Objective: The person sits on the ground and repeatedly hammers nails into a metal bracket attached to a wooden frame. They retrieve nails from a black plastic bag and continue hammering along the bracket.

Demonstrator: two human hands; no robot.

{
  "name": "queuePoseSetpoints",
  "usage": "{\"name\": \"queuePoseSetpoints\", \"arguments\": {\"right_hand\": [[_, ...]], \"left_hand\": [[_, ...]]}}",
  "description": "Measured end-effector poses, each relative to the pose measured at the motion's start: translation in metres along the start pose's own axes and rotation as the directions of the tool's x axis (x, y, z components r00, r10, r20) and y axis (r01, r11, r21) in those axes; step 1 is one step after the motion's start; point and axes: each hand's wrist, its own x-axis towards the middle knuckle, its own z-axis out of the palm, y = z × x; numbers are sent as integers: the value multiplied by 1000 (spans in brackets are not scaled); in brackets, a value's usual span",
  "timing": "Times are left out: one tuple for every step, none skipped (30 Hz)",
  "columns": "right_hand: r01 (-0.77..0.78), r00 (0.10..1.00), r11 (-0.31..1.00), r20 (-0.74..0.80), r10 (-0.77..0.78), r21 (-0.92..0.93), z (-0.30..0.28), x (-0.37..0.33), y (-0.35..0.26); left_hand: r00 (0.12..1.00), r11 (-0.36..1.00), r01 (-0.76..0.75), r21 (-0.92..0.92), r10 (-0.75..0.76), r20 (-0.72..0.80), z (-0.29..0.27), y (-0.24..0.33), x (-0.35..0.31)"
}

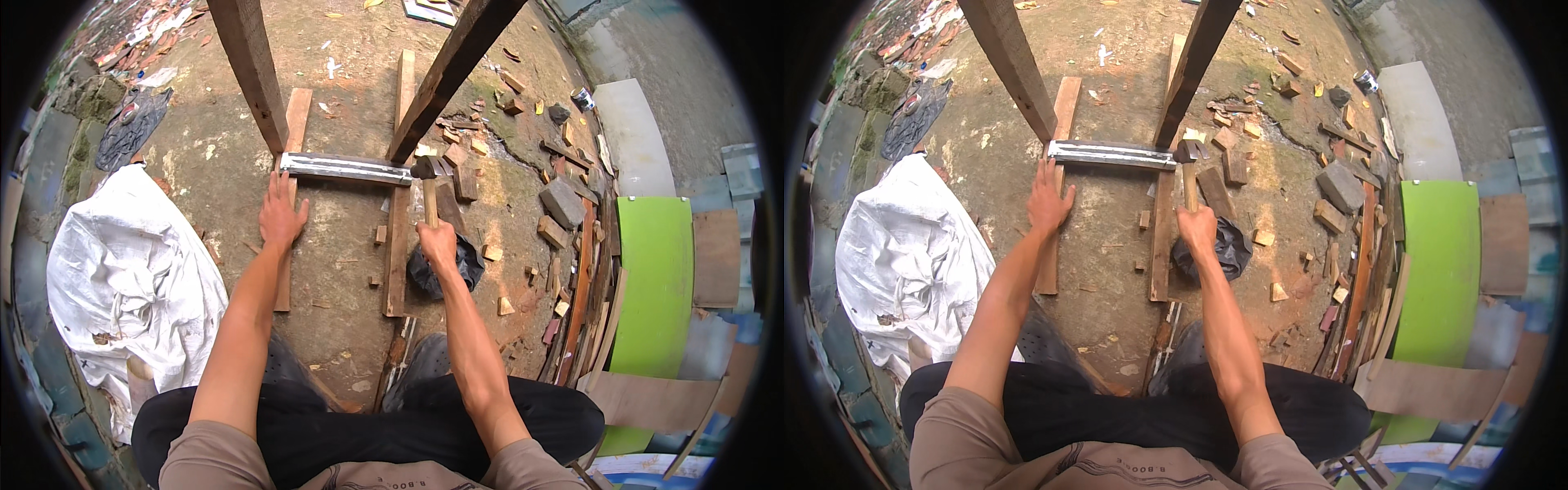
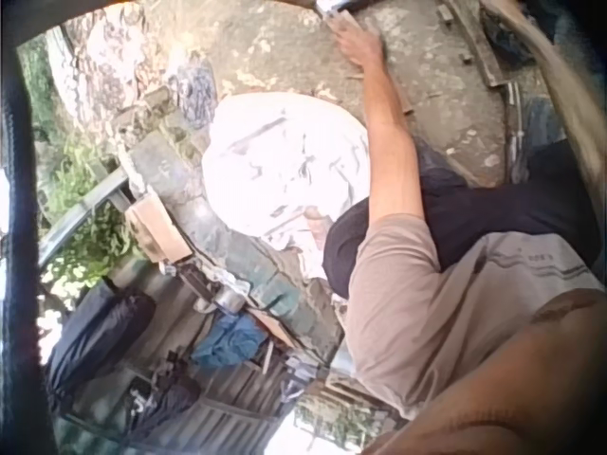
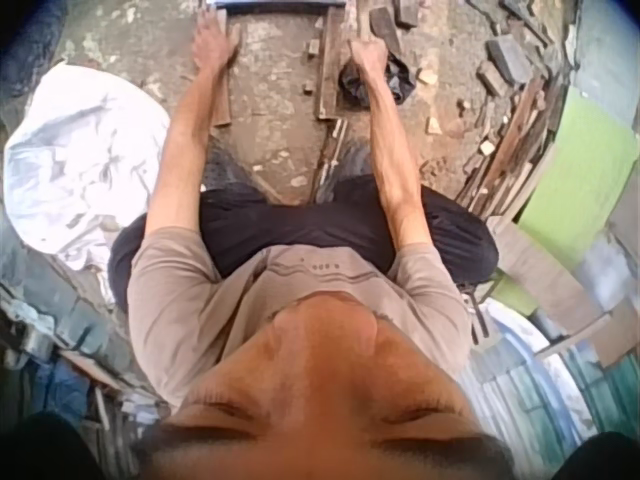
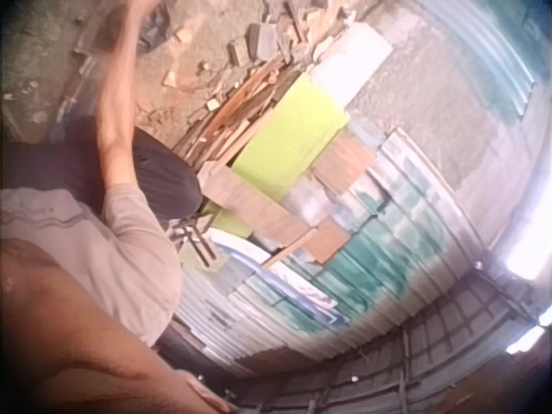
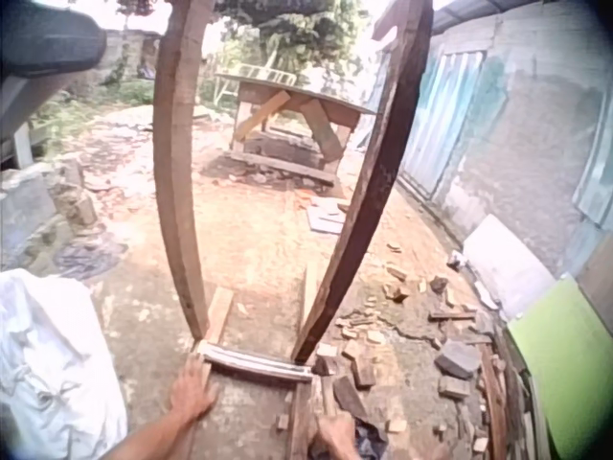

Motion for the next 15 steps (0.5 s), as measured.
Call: {"name": "queuePoseSetpoints", "arguments": {"right_hand": [[0,1000,1000,-2,0,13,-2,-3,2],[40,999,999,-14,-40,-14,-1,-2,5],[79,996,996,-25,-80,-42,2,-1,9],[114,993,991,-33,-117,-68,4,-2,10],[111,994,992,-19,-112,-60,5,2,10],[84,996,995,0,-84,-51,1,7,9],[63,998,997,30,-62,-40,-5,5,-7],[40,998,999,54,-39,-32,-13,-1,-22],[98,995,995,-1,-98,-5,-19,-7,-35],[180,983,979,-53,-176,97,-27,-12,-47],[261,964,946,-106,-244,192,-34,-18,-57],[340,939,898,-163,-305,280,-41,-23,-68],[427,903,824,-218,-369,372,-53,-27,-80],[512,859,728,-283,-427,456,-63,-30,-96],[599,800,630,-338,-496,494,-72,-36,-115]], "left_hand": [[1000,1000,4,1,-4,8,0,3,1],[1000,1000,8,3,-8,15,0,5,1],[1000,1000,13,5,-13,23,-1,8,2],[1000,1000,10,-5,-10,23,-1,9,2],[1000,1000,7,-15,-7,24,0,11,2],[1000,1000,4,-26,-4,24,0,14,2],[1000,1000,8,-15,-7,19,-1,9,2],[1000,1000,8,-10,-8,16,0,7,1],[1000,1000,9,-4,-9,10,-1,4,2],[1000,1000,5,-10,-5,7,-1,4,4],[1000,1000,8,-12,-7,8,-2,4,1],[1000,1000,11,-13,-11,9,-2,3,-1],[1000,1000,19,-15,-19,25,-1,5,-4],[999,1000,26,-14,-25,34,-2,5,-2],[999,999,32,-14,-32,40,-3,5,1]]}}
